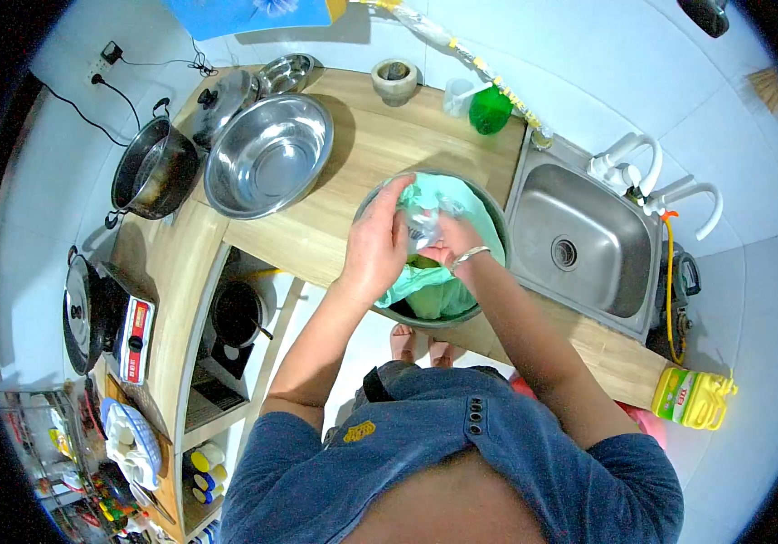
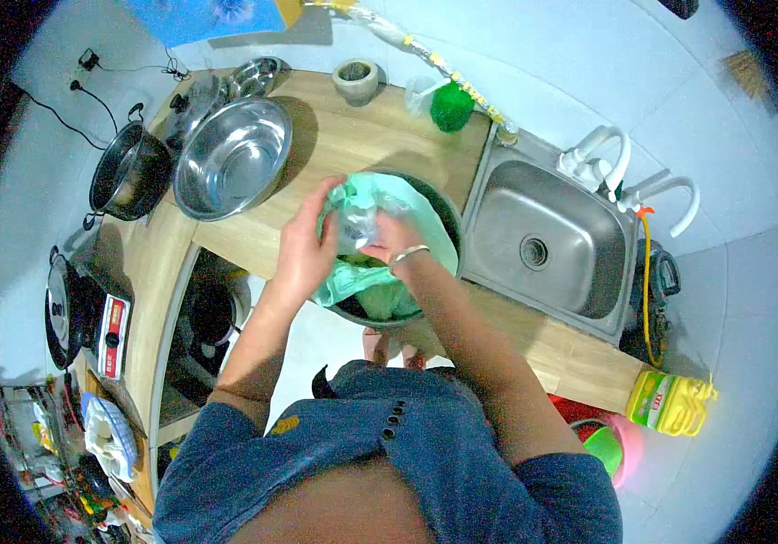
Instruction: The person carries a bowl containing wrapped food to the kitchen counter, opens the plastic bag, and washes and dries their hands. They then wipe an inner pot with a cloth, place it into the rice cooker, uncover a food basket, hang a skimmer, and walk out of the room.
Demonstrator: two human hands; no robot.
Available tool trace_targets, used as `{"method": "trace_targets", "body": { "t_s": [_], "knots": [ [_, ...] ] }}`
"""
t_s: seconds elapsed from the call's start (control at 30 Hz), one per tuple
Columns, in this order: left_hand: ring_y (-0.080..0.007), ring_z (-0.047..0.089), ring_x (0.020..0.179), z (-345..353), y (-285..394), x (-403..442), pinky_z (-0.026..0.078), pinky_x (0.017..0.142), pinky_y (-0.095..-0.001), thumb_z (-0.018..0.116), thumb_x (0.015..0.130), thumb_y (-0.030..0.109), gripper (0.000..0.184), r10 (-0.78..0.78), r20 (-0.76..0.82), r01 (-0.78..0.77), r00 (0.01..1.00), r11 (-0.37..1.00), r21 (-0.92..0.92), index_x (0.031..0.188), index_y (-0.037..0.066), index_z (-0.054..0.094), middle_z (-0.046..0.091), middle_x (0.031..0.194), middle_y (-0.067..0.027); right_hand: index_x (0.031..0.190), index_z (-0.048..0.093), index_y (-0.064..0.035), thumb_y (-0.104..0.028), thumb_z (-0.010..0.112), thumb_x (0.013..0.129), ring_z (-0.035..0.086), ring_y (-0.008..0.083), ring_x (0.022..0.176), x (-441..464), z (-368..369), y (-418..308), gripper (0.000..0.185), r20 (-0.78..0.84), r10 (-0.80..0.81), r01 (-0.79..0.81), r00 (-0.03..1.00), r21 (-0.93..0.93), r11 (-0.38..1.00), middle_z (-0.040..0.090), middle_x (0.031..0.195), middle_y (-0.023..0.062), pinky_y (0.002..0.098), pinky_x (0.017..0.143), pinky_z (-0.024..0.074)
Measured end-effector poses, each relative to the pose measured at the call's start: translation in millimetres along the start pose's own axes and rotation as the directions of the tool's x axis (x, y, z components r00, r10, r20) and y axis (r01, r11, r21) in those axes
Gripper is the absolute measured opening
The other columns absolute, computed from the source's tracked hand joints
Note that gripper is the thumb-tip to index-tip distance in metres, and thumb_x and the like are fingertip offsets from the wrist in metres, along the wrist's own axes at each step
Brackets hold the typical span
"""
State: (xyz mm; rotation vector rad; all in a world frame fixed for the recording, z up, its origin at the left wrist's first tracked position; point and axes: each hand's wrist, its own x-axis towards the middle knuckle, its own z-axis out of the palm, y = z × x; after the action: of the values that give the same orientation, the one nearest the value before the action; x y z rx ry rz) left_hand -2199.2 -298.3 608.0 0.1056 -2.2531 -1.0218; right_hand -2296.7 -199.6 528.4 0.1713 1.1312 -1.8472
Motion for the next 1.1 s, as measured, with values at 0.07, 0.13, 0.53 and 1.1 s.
{"method": "trace_targets", "body": {
  "t_s": [0.07,0.13,0.53,1.1],
  "knots": [
    [-0.0355,0.051,0.086,-4.0,3.3,2.1,0.042,0.072,-0.0377,0.042,0.073,-0.004,0.037,0.001,-0.014,-0.002,1.0,1.0,-0.022,0.108,0.007,0.042,0.052,0.095,-0.0191,0.102,0.048,-0.0048,-0.03,0.058,0.071,0.055,0.0202,0.085,-3.9,7.7,-0.7,0.041,-0.159,-0.23,0.109,0.96,-0.544,0.832,0.054,0.097,0.0102,0.0348,0.069,0.0459],
    [-0.0291,0.051,0.095,-10.4,2.1,5.5,0.041,0.079,-0.0333,0.045,0.075,-0.002,0.034,-0.138,0.01,0.138,0.99,0.983,-0.119,0.107,0.006,0.044,0.053,0.101,-0.0147,0.101,0.047,0.0012,-0.032,0.061,0.066,0.054,0.0245,0.087,23.3,-36.6,14.1,0.05,-0.038,-0.425,0.183,0.904,-0.865,0.467,0.054,0.098,0.0162,0.0342,0.07,0.0444],
    [-0.0212,0.053,0.09,-14.6,-8.5,21.5,0.042,0.078,-0.0301,0.052,0.073,0.001,0.031,-0.172,0.034,0.175,0.985,0.968,-0.178,0.103,0.007,0.049,0.055,0.099,-0.0094,0.103,0.046,0.0073,-0.049,0.051,0.07,0.05,0.0337,0.094,-20.7,-33.9,7.1,0.065,-0.039,-0.244,-0.1,0.969,-0.965,-0.242,0.051,0.1,0.0243,0.0377,0.081,0.0394],
    [-0.0129,0.056,0.063,-11.5,-3.4,25.6,0.044,0.057,-0.0237,0.061,0.072,0.009,0.012,-0.14,-0.122,0.12,0.983,0.981,-0.154,0.081,0.002,0.058,0.059,0.072,-0.0079,0.111,0.04,-0.0108,-0.055,0.047,0.071,0.053,0.0323,0.088,-13.5,-32.3,15.4,0.06,0.497,-0.561,0.07,0.662,-0.786,-0.614,0.054,0.095,0.0207,0.0405,0.074,0.041]
  ]
}}
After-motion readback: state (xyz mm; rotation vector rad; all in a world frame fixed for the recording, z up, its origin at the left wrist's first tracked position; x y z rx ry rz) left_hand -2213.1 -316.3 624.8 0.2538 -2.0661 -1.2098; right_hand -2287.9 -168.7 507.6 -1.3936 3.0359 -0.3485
